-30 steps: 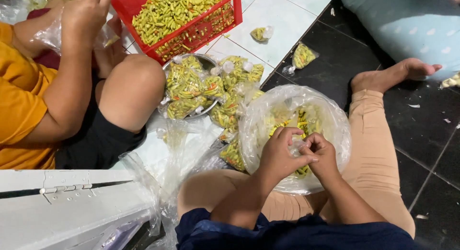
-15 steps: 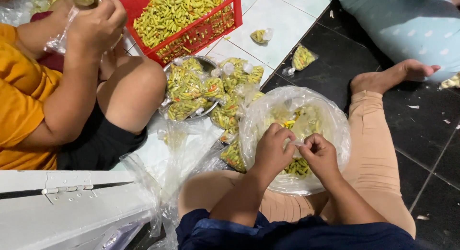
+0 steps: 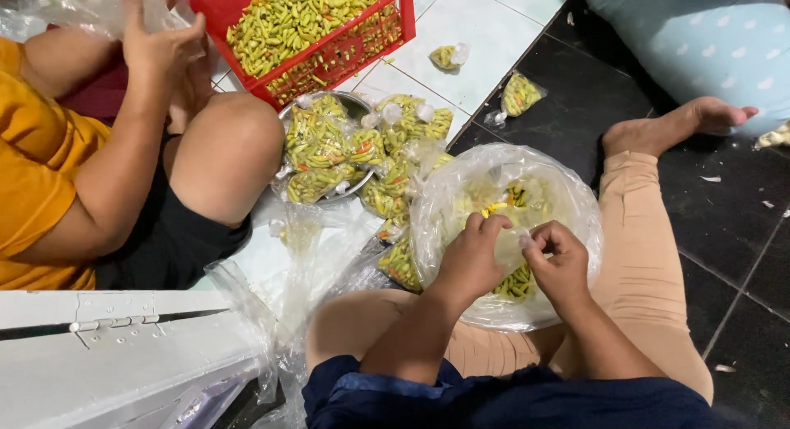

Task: The person fills small plastic bags with green chili peppers from a larger bag and a red crate, using their hands to portion the peppers and then tying the bags closed.

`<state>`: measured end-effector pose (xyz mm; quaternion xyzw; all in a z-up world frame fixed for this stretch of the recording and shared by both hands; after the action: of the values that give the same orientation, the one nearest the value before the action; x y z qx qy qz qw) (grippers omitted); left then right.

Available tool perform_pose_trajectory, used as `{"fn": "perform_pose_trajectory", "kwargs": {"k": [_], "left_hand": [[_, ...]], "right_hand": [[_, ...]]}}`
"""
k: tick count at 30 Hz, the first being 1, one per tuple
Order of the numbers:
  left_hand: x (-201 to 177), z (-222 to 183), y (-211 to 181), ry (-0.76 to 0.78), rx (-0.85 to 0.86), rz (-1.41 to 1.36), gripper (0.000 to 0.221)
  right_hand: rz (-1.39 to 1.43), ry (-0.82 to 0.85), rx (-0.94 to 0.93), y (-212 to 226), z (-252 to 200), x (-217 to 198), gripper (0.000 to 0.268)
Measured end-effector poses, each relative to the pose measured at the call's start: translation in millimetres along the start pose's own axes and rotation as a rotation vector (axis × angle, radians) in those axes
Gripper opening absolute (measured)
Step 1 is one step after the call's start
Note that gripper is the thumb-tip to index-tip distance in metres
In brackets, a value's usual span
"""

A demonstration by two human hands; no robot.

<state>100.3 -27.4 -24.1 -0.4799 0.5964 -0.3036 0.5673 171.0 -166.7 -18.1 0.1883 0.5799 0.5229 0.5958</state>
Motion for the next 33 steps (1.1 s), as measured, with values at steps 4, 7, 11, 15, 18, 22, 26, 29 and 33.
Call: {"fn": "perform_pose_trajectory", "kwargs": {"k": [4,7,11,15,18,22,26,29,33], "left_hand": [[-23.3,-11.3,-29.8,-0.266,0.279,-0.065,0.051],[-33.3,-22.6,-37.6,-0.455,0.454,-0.189,0.013],[-38.0,-23.7,-36.3,-0.465,0.387,-0.337,0.022],[-22.1,-12.5,-29.5,-0.304,0.274,-0.277,0.039],[-8.5,-3.9,-13.0,-0.216,0.23,-0.342,0.041],[-26.0,-10.2,-24.0,-0.278,0.397,-0.642,0.041],[-28.5,-16.5,-58.4,-0.001,0.466,-0.415,0.101],[-6.0,-16.9,-53.6,0.097,0.445,-0.19,0.117],[16.2,-11.6,-34.4,0.202,0.258,-0.15,0.1]], "right_hand": [[-0.057,-0.003,-0.051,11.6,3.0,-6.5,0.026],[-0.058,0.013,-0.005,20.6,1.0,-5.1,0.028],[-0.241,0.129,0.17,4.5,-3.7,4.1,0.033],[-0.249,0.142,0.201,-12.5,-8.0,7.4,0.041],[-0.473,0.266,0.22,-5.1,0.9,6.5,0.039],[-0.43,0.317,0.281,-21.2,7.6,0.3,0.021],[0.032,0.363,0.407,-48.1,3.9,-2.3,0.011],[0.169,0.415,0.422,-32.5,2.8,-8.6,0.018],[-0.001,0.317,0.281,-42.6,10.0,-19.7,0.017]]}}
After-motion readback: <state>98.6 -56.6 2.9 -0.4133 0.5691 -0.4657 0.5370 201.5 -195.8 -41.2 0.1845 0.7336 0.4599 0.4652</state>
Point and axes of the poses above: each hand's wrist, its own z-axis towards the middle knuckle, its own x-axis out of the palm, y = z × x, the point moved 9 cm from there along z, towards the middle knuckle, and after that the axes turned 15 degrees about -z, right-handed, at the moved point
